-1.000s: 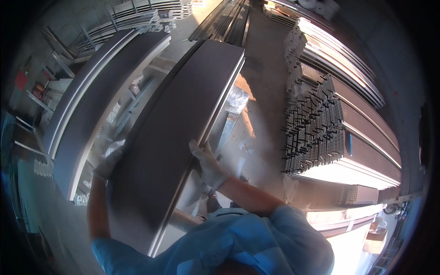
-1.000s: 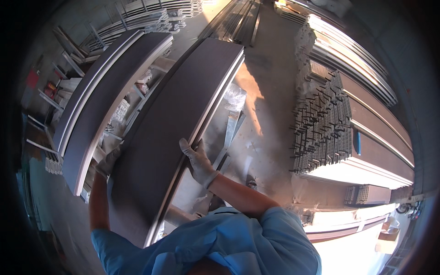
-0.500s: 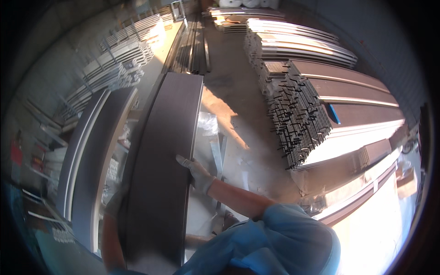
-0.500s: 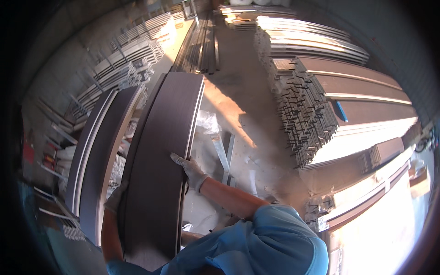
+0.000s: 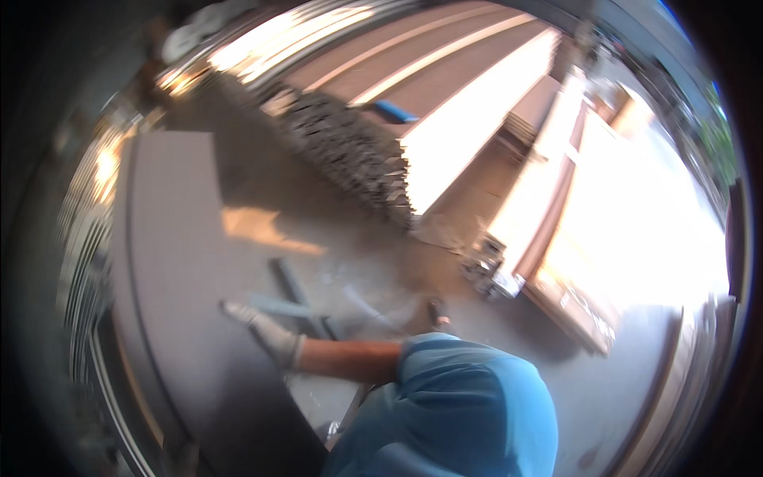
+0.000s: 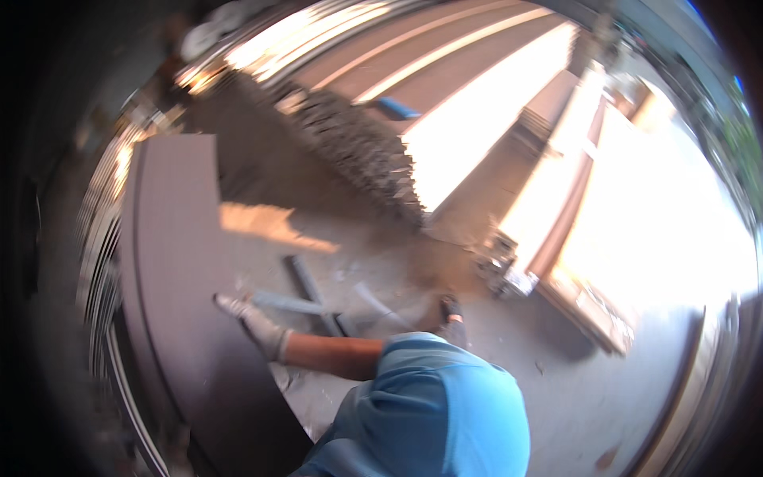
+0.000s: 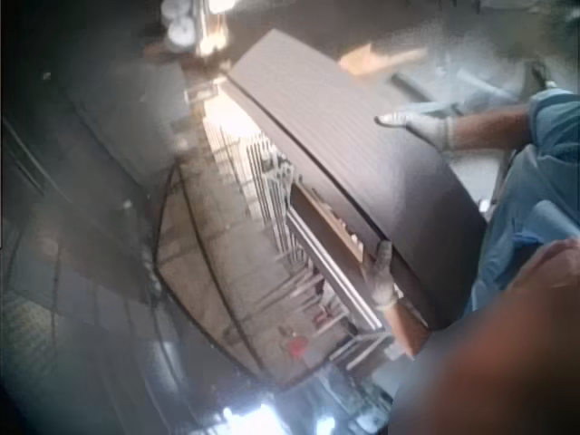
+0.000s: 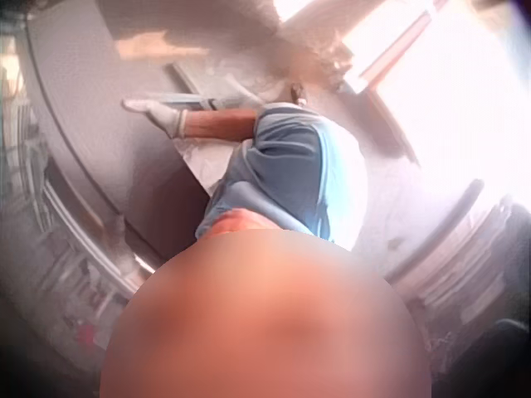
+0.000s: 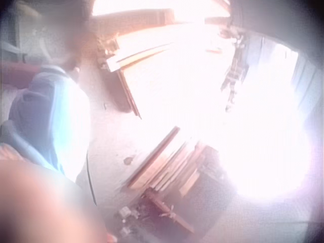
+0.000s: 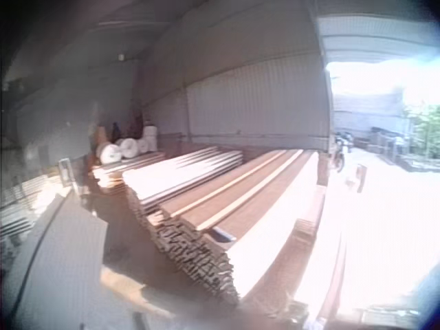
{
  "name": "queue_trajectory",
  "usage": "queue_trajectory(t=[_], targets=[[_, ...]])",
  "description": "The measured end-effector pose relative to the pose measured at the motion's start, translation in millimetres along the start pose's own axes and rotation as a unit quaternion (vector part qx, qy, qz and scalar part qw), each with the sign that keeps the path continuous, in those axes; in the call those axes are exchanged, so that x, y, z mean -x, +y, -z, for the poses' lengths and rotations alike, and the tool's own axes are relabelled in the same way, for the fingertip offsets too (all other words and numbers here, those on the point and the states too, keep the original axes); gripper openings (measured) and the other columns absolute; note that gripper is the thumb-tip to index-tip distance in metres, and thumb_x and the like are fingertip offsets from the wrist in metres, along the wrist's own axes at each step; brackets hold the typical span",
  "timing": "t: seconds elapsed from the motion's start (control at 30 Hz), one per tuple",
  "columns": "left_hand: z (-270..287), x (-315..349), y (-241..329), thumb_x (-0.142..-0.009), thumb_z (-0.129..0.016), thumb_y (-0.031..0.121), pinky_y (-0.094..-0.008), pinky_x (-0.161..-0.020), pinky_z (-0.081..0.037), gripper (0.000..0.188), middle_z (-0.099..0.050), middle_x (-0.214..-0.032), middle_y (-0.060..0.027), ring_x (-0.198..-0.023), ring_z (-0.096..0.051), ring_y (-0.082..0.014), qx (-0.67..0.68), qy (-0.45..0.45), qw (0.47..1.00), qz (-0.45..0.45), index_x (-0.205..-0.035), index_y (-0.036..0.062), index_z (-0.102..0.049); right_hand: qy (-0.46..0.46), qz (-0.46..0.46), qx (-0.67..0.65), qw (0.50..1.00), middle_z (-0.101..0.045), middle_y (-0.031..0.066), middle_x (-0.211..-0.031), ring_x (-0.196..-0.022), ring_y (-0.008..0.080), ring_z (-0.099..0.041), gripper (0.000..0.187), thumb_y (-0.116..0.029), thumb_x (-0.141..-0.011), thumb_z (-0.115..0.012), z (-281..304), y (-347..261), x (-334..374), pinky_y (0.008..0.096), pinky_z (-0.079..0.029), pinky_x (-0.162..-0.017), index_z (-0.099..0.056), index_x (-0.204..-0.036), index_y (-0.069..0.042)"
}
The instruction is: The person picks up large flat panels from a rack, places them on a workbench, and uses a blue utility knife to cut or trim edges. The person then stacks the trimmed panels and repeats the process with additional panels.
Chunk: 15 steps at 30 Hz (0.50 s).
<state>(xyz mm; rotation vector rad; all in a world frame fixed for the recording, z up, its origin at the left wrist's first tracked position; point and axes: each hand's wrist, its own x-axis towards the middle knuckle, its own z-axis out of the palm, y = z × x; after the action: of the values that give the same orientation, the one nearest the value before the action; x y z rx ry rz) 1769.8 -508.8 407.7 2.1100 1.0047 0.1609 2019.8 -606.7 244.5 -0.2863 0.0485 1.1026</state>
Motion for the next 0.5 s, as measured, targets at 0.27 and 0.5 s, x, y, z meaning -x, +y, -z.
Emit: queue_trajectory(t=[0.27,0.5], targets=[[-109.9,-47.9,137.2,-0.084,-0.076,0.044,-0.0331,-0.107,-0.029,0.087,-0.042,-0.139,-0.0174,-0.126,-0.040,-0.0258,-0.051,-0.062,0.983,-0.167,-0.141,-0.0070,-0.035,-0.088,0.128,0.010,0.988,-0.050,0.0186,-0.134,-0.120,0.0271,-0.055,0.087,-0.054,-0.087,-0.068,24.4,-168.6,57.2,0.0399,-0.053,-0.096,-0.033,-0.148,-0.004],[-222.6,-98.8,212.7,-0.079,-0.080,0.050,-0.0298,-0.089,-0.045,0.082,-0.057,-0.115,-0.0119,-0.102,-0.055,-0.0189,0.087,-0.139,0.925,-0.342,-0.128,-0.0085,-0.048,-0.049,0.361,0.070,0.928,-0.056,0.0186,-0.123,-0.110,0.0261,-0.062,0.081,-0.052,-0.086,-0.069,54.2,-320.6,143.6,0.0387,-0.055,-0.091,-0.042,-0.140,0.003]])
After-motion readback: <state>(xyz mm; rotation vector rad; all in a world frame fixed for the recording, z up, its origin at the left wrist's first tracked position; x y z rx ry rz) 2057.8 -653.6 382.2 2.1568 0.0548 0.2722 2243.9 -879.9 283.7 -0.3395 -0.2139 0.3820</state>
